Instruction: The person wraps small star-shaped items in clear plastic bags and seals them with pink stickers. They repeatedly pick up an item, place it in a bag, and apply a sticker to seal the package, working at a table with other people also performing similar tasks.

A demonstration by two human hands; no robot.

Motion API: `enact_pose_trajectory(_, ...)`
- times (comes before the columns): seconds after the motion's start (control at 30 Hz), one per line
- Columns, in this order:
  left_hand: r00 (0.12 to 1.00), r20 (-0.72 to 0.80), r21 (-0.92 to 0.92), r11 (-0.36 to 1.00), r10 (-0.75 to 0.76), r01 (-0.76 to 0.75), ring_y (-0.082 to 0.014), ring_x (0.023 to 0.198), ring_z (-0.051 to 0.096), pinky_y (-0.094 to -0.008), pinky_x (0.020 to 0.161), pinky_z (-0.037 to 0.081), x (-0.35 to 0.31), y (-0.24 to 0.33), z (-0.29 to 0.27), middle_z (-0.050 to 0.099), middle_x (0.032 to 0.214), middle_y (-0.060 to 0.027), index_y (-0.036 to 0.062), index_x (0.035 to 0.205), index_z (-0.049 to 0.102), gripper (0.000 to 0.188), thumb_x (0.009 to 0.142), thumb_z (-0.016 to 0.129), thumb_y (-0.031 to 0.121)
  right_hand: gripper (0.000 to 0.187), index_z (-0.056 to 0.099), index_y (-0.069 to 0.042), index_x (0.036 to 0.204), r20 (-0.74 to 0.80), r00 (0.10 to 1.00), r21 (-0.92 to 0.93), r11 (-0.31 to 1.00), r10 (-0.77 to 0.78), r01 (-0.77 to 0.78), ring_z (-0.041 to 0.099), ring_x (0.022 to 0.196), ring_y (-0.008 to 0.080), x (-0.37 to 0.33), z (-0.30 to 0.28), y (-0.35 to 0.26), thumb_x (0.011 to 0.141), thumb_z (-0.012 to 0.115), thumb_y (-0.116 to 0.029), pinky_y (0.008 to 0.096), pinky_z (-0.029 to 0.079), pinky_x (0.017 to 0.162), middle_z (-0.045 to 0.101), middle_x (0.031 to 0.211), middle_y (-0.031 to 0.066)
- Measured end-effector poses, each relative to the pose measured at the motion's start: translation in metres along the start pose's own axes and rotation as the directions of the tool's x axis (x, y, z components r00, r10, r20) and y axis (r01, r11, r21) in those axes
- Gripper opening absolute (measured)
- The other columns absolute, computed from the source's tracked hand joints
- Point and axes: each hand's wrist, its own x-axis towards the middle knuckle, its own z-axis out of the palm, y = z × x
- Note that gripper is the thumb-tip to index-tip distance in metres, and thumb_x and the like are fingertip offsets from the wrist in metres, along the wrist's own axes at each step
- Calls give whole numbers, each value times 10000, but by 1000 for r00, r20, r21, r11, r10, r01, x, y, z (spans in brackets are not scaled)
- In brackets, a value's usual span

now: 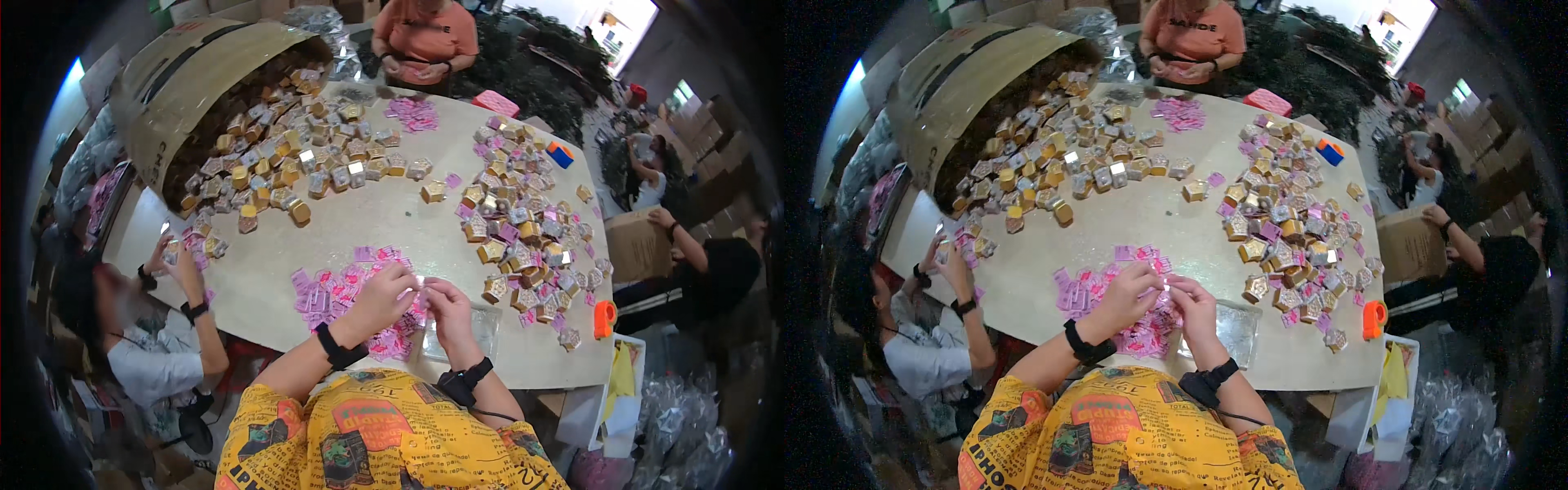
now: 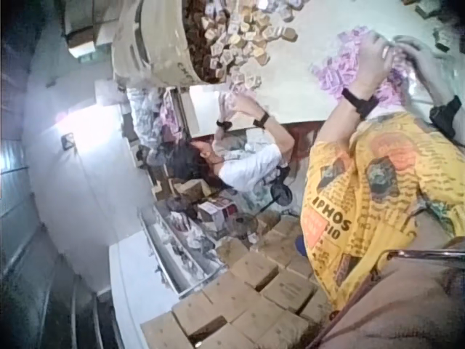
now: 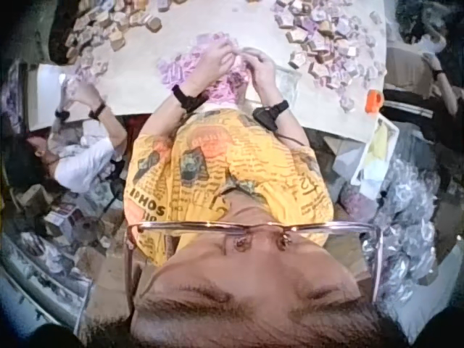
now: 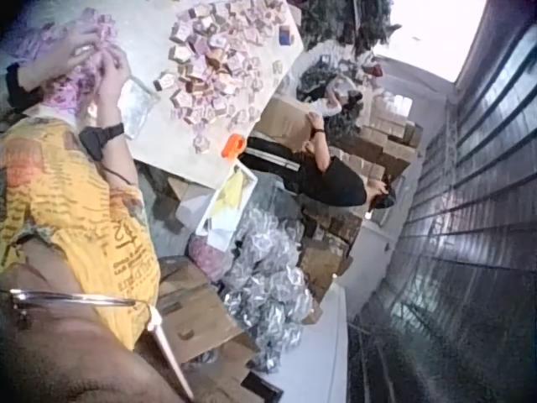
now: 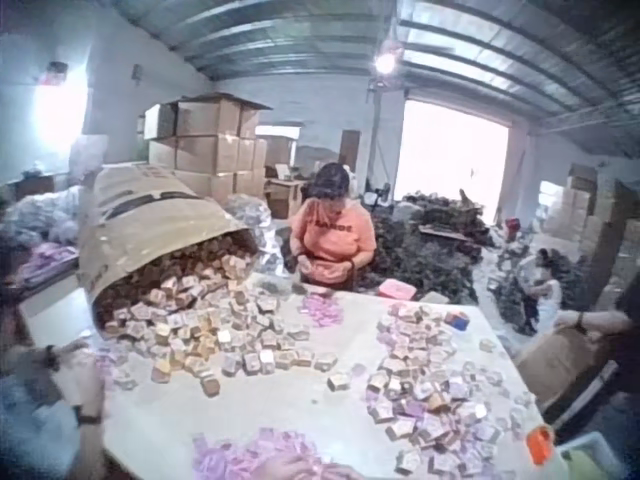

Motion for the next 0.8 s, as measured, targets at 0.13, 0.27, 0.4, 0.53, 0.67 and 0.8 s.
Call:
enact_pose_trajectory(0.13,968,117,215,946,222,-243,-291,791,553,-375,689,464,-1,0,-10,542,826,-126,13,841,583,131,715,584,51,127,618,24,952,90,993,-149,987,70,-56,638,665,151,1,-7,2,865,588,-64,237,517,570,643,812,85)
enact_pose_trajectory(0.27,890,263,283,852,373,-441,-269,781,534,-360,674,445,1,-2,-16,535,821,-111,13,876,564,178,704,552,60,153,608,37,963,140,965,-79,974,221,-211,647,651,171,0,-6,0,878,576,-85,267,536,581,646,804,111)
enact_pose_trajectory(0.4,863,440,287,871,249,-398,-292,870,543,-387,761,442,1,4,-20,552,925,-133,6,1016,554,287,733,558,58,113,642,16,882,164,963,-184,965,215,-184,633,597,133,4,-18,8,857,593,-82,240,521,549,645,708,76)
enact_pose_trajectory(0.53,794,448,323,753,411,-573,-290,902,531,-381,801,443,10,3,-18,541,956,-137,4,1031,546,300,742,556,81,106,658,7,812,183,955,-283,943,232,-175,622,564,120,4,-23,8,835,623,-91,232,515,529,639,660,62)
enact_pose_trajectory(0.67,771,501,273,773,394,-573,-293,869,533,-381,775,451,7,-9,-15,549,923,-123,6,955,569,234,730,569,72,95,660,15,813,201,941,-343,919,272,-192,617,544,124,2,-25,2,809,658,-80,235,511,492,640,656,70)
enact_pose_trajectory(0.8,814,516,195,890,265,-413,-285,839,536,-380,722,447,4,-11,-9,552,843,-102,13,866,595,158,715,602,59,100,657,19,816,220,934,-454,877,282,-158,608,523,116,2,-28,0,807,669,-79,239,507,467,635,645,72)
